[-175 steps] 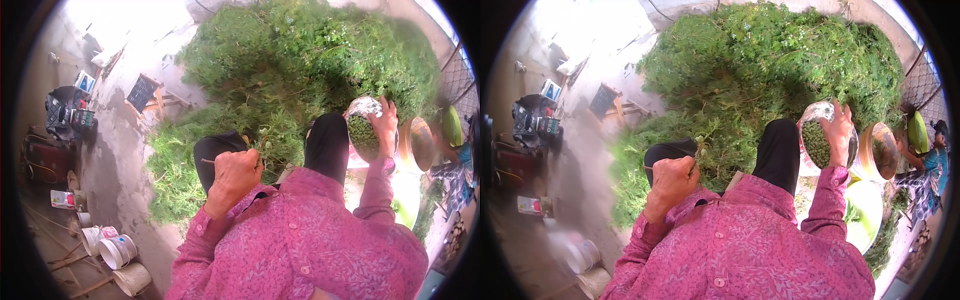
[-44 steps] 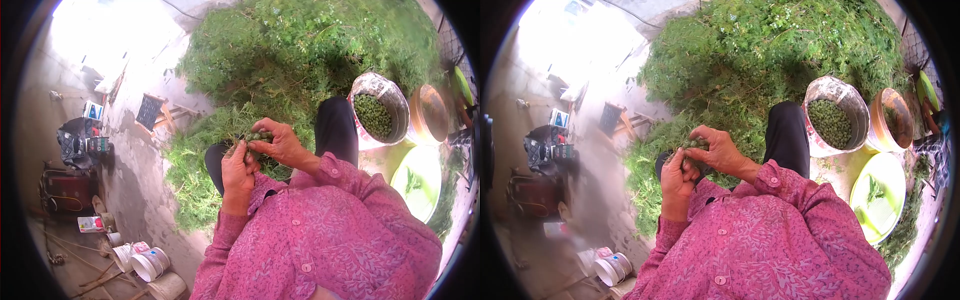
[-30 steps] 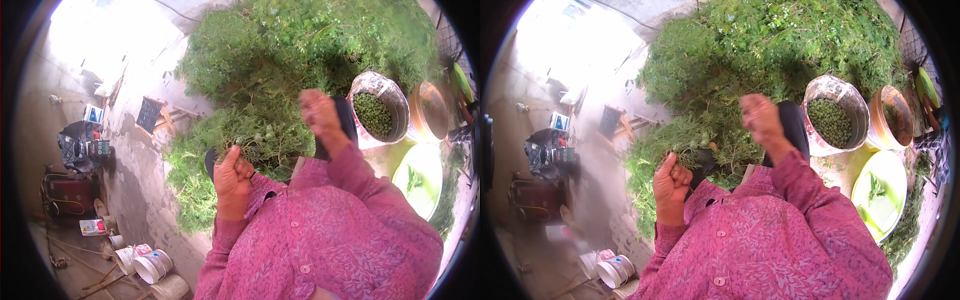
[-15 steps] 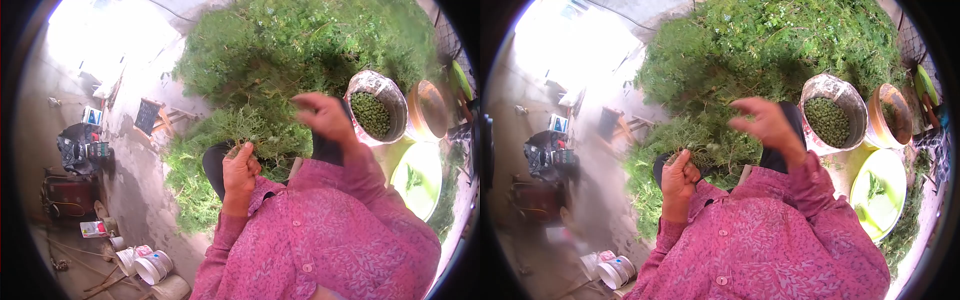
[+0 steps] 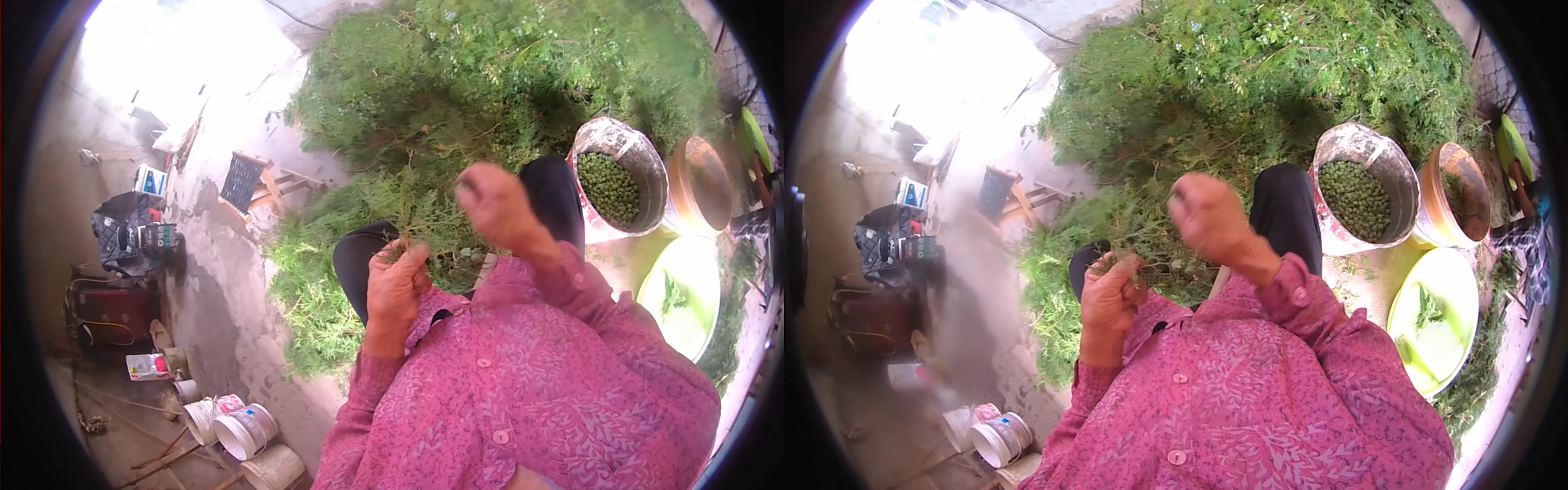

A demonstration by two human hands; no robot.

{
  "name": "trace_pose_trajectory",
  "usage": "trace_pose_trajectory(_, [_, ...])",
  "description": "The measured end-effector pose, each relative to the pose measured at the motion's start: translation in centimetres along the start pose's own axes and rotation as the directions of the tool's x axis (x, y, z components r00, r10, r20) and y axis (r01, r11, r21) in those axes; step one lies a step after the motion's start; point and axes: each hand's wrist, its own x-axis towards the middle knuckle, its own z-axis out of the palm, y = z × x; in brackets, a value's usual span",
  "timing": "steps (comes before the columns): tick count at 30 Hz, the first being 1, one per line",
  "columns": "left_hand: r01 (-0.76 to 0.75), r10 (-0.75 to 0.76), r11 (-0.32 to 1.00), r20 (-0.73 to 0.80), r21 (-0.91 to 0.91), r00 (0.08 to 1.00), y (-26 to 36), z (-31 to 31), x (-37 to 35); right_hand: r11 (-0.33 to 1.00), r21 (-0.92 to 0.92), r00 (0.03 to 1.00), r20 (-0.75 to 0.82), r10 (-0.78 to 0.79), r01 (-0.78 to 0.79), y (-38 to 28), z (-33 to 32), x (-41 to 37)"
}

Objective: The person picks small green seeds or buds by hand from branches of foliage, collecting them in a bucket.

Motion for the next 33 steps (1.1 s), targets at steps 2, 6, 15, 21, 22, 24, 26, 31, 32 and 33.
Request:
trace_pose_trajectory(2, [-0.033, 0.033, 0.999, -0.041, 0.019, 0.999, 0.6, 0.0, -0.4, 0.970, 0.045, 0.967, -0.080, 0.243, -0.240, 0.8, -4.1, 1.1])
trace_pose_trajectory(6, [-0.076, 0.075, 0.997, 0.048, 0.010, 0.996, 1.7, -1.3, -0.5, 0.788, -0.364, 0.847, -0.403, 0.347, -0.496, 9.0, -12.7, -0.1])
trace_pose_trajectory(15, [-0.015, 0.023, 0.998, 0.119, -0.068, 0.993, 2.0, 0.4, 0.0, 0.630, 0.534, 0.819, 0.462, 0.340, -0.563, 2.8, -8.2, -1.8])
trace_pose_trajectory(21, [-0.020, 0.034, 0.993, 0.114, -0.118, 0.993, 2.5, 0.2, -0.5, 0.208, 0.750, 0.768, 0.640, 0.011, -0.628, -1.4, -1.9, -2.2])
trace_pose_trajectory(22, [-0.021, 0.035, 0.993, 0.115, -0.117, 0.993, 2.5, 0.2, -0.6, 0.208, 0.751, 0.769, 0.639, 0.010, -0.627, -1.7, -1.7, -2.2])
trace_pose_trajectory(24, [-0.031, 0.038, 0.996, 0.078, -0.080, 0.996, 2.3, 0.2, -0.8, 0.205, 0.786, 0.804, 0.595, 0.003, -0.583, -2.3, -1.4, -2.5])
trace_pose_trajectory(26, [-0.031, 0.037, 0.996, 0.061, -0.083, 0.997, 2.2, 0.3, -0.7, 0.258, 0.795, 0.826, 0.562, 0.028, -0.550, -2.8, -1.2, -2.7])
trace_pose_trajectory(31, [-0.028, 0.036, 0.993, 0.066, -0.115, 0.997, 1.9, 0.1, -0.6, 0.758, 0.610, 0.924, 0.382, -0.026, -0.231, -3.2, -1.8, -2.4])
trace_pose_trajectory(32, [-0.028, 0.035, 0.995, 0.071, -0.099, 0.997, 1.9, 0.0, -0.7, 0.810, 0.574, 0.947, 0.312, -0.078, -0.122, -3.0, -1.5, -2.4])
trace_pose_trajectory(33, [-0.029, 0.035, 0.996, 0.075, -0.084, 0.997, 1.8, -0.2, -0.8, 0.850, 0.527, 0.960, 0.246, -0.137, -0.014, -3.0, -1.3, -2.5])
